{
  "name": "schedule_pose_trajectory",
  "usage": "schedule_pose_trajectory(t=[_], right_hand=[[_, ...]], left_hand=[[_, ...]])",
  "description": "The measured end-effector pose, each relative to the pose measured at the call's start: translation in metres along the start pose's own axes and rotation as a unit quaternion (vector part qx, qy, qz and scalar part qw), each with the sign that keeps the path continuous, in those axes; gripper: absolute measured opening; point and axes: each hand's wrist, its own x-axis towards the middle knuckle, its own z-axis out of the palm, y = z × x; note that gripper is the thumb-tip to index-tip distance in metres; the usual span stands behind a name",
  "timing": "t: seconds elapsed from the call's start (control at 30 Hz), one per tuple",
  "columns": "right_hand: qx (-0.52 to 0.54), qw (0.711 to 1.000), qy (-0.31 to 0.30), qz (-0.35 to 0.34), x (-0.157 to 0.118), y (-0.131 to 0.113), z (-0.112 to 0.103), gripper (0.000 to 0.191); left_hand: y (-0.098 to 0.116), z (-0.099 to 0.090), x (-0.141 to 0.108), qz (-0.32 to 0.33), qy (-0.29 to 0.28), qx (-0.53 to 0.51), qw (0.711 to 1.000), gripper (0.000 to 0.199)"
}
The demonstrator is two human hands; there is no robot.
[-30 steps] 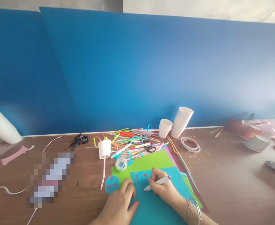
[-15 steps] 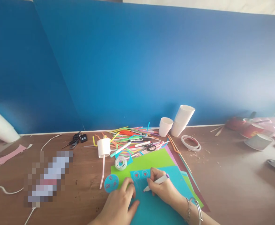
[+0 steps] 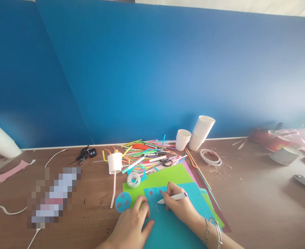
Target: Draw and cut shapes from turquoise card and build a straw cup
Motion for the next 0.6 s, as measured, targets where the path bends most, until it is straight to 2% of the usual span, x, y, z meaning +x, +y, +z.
schedule_pose_trajectory(t=[0.33,0.6], right_hand=[[-0.001,1.0,0.003,-0.005,-0.0025,-0.0018,-0.0018,0.024],[0.005,1.0,-0.023,0.001,-0.0025,-0.0009,-0.0017,0.022]], left_hand=[[-0.0004,-0.0009,-0.0005,0.001,-0.001,-0.008,1.0,0.007],[-0.0024,0.002,-0.0011,0.002,0.006,-0.045,0.999,0.01]])
